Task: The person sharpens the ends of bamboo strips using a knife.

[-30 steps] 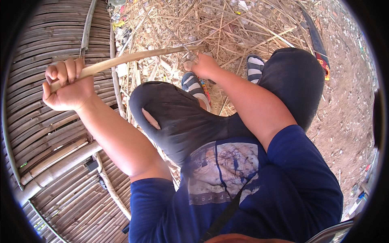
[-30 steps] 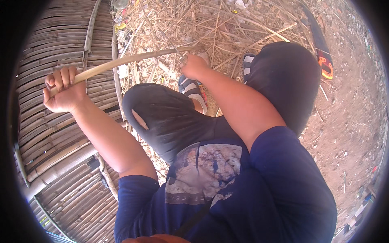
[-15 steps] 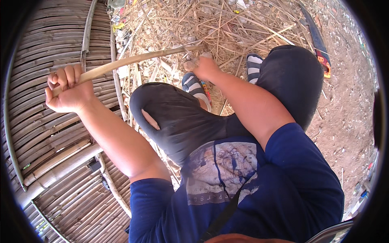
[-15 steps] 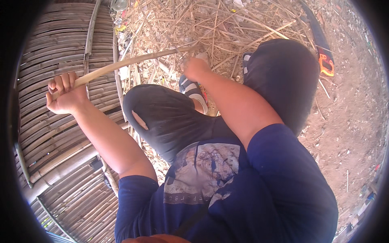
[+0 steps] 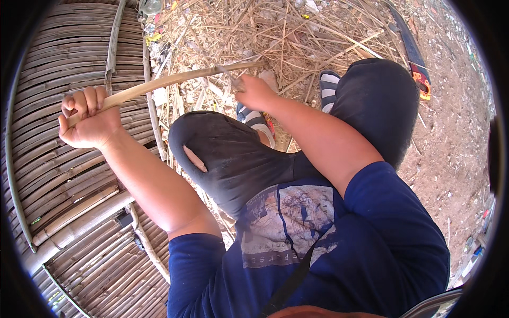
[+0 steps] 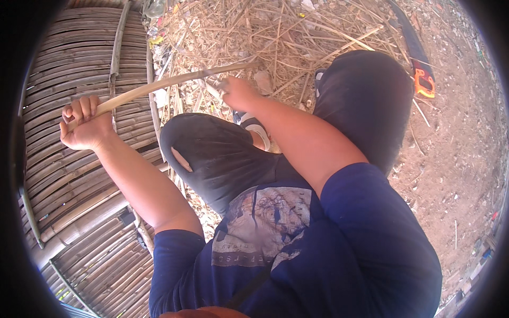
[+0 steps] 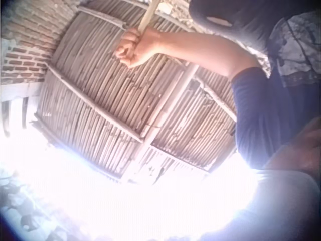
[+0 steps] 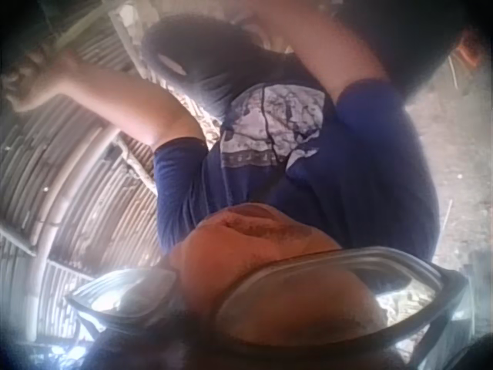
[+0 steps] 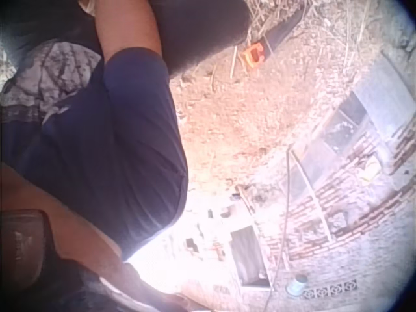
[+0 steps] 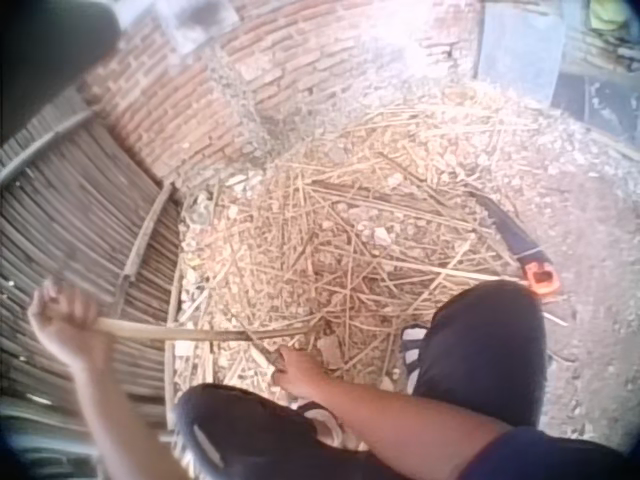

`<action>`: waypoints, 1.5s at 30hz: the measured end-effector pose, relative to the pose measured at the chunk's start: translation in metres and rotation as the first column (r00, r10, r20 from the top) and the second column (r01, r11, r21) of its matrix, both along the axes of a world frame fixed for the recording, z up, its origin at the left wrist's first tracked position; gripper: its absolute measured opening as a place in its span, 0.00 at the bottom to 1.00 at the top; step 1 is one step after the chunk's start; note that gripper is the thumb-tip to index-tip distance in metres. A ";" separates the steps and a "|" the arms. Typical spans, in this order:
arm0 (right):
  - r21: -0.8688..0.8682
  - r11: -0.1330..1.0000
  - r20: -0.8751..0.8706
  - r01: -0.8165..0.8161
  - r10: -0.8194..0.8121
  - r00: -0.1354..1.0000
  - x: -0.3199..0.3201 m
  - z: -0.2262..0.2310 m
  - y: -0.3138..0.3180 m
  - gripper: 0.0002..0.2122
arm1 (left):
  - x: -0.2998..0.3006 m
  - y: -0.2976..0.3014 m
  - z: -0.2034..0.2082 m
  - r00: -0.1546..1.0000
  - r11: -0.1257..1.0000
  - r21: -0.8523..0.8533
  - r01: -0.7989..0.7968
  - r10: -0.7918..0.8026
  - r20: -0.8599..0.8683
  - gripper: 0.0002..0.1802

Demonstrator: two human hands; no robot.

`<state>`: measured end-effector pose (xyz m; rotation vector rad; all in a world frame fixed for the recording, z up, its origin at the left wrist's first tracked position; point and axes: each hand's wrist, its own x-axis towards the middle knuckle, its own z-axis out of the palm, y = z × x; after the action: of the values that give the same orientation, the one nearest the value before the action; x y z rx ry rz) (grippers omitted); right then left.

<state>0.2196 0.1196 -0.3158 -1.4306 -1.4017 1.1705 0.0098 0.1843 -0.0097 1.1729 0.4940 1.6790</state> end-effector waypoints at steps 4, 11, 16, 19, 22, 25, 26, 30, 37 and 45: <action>-0.156 0.984 0.328 -0.087 0.134 0.935 0.023 -0.024 0.001 0.19 | -0.003 -0.003 -0.001 1.000 1.000 0.012 -0.003 0.003 -0.014 0.14; -0.080 0.996 0.135 -0.046 0.056 0.989 0.010 0.000 0.001 0.18 | -0.002 -0.005 0.002 1.000 1.000 0.011 -0.008 0.008 0.017 0.13; -0.120 0.993 0.181 -0.011 0.033 0.983 0.012 -0.010 -0.003 0.15 | 0.013 -0.001 0.001 0.999 0.999 0.005 -0.039 0.039 -0.006 0.13; -0.209 0.978 0.301 0.006 0.058 0.952 0.019 -0.022 -0.005 0.21 | 0.015 -0.005 0.001 0.996 0.996 0.008 -0.084 0.085 -0.017 0.13; -0.292 0.956 0.305 0.022 0.071 0.950 0.021 -0.024 0.001 0.21 | 0.013 -0.004 0.001 0.997 0.997 0.011 -0.077 0.077 -0.016 0.14; -0.178 0.982 0.258 -0.058 0.103 0.961 0.010 -0.002 0.003 0.18 | 0.004 -0.013 0.006 0.998 0.998 0.011 -0.069 0.069 -0.009 0.12; -0.169 0.984 0.177 -0.053 0.084 0.981 0.013 0.017 0.001 0.15 | 0.003 -0.009 0.003 0.999 0.999 0.007 -0.045 0.045 -0.003 0.11; 0.006 0.998 0.094 -0.064 0.063 0.994 -0.001 0.012 0.008 0.17 | 0.006 -0.003 0.000 1.000 1.000 0.018 -0.014 0.014 0.010 0.11; -0.088 0.995 0.267 -0.047 0.069 0.961 0.014 -0.032 -0.002 0.17 | 0.009 -0.011 0.001 0.987 0.987 -0.007 -0.160 0.160 0.021 0.14; -0.058 0.990 0.146 -0.128 0.136 0.980 0.000 0.018 0.004 0.15 | -0.008 -0.010 -0.002 0.989 0.989 0.005 -0.150 0.150 0.005 0.14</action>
<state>0.2200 0.1233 -0.2979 -1.5043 -1.6031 1.2074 0.0019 0.1742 -0.0116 1.1598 0.5872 1.8114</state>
